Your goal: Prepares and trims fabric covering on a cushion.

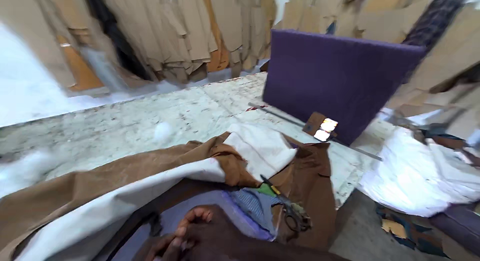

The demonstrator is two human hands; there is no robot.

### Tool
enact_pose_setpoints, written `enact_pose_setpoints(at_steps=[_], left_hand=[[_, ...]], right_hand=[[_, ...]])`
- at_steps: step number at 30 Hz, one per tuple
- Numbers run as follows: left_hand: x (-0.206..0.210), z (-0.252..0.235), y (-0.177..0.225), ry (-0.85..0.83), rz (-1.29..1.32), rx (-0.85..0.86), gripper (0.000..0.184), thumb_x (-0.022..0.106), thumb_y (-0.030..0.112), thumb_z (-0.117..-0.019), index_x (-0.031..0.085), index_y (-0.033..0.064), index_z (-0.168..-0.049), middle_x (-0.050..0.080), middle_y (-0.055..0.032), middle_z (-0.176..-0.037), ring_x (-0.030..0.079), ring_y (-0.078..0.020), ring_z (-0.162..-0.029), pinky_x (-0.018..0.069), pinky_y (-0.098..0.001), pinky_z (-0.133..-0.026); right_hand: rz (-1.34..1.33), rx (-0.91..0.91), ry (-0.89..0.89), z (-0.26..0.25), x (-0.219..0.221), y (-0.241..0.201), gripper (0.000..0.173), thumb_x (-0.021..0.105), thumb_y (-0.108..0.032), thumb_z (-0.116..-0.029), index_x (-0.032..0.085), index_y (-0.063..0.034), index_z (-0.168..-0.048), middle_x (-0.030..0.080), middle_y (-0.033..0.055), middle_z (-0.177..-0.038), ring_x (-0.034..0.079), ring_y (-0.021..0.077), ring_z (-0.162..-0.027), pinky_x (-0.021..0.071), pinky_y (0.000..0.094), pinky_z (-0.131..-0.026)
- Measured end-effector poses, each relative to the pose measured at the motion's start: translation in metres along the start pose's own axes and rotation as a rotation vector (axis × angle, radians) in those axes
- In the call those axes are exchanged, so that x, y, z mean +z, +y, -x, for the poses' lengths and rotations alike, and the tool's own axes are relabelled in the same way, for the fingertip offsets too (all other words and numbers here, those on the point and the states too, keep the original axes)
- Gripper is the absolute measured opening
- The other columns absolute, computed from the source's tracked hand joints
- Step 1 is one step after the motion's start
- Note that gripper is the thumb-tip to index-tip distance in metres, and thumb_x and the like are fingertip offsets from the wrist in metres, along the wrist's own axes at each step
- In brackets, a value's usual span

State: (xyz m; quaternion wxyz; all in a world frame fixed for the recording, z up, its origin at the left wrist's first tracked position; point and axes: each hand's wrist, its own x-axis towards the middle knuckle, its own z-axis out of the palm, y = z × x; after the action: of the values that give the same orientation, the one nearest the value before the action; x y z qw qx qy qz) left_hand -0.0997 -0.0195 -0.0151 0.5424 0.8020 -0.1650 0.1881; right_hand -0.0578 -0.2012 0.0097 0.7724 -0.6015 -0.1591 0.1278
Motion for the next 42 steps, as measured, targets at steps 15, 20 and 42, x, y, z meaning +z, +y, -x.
enact_pose_setpoints(at_steps=[15,20,42], left_hand=[[-0.041,-0.024,-0.046,0.233,-0.141,-0.445,0.004,0.067,0.01,-0.0963,0.069,0.0061,-0.097,0.072,-0.0046,-0.087,0.067,-0.0159,-0.069,0.0579,-0.0348,-0.062],[-0.037,-0.041,-0.074,-0.013,-0.292,-0.518,0.015,0.062,0.021,-0.1017,0.066,0.0067,-0.106,0.067,-0.0112,-0.085,0.063,-0.0234,-0.067,0.0544,-0.0435,-0.061],[0.018,-0.101,-0.054,-0.094,0.324,-1.128,0.021,0.049,0.011,-0.1078,0.06,0.0017,-0.123,0.065,-0.0064,-0.105,0.061,-0.0106,-0.092,0.0523,-0.0292,-0.085]], right_hand=[[1.281,-0.272,-0.501,-0.1,0.001,0.043,0.025,0.062,-0.013,-0.0998,0.072,-0.0177,-0.122,0.067,0.0174,-0.109,0.069,0.0358,-0.092,0.0575,0.0552,-0.077],[1.524,-0.271,-0.741,-0.133,0.007,0.025,0.009,0.067,-0.015,-0.0961,0.073,-0.009,-0.098,0.071,0.0144,-0.099,0.069,0.037,-0.095,0.0554,0.0607,-0.077],[0.672,-0.147,0.085,-0.062,-0.082,0.072,0.018,0.067,-0.019,-0.0984,0.073,-0.0069,-0.11,0.07,0.0067,-0.098,0.069,0.0152,-0.078,0.0616,0.0344,-0.072]])
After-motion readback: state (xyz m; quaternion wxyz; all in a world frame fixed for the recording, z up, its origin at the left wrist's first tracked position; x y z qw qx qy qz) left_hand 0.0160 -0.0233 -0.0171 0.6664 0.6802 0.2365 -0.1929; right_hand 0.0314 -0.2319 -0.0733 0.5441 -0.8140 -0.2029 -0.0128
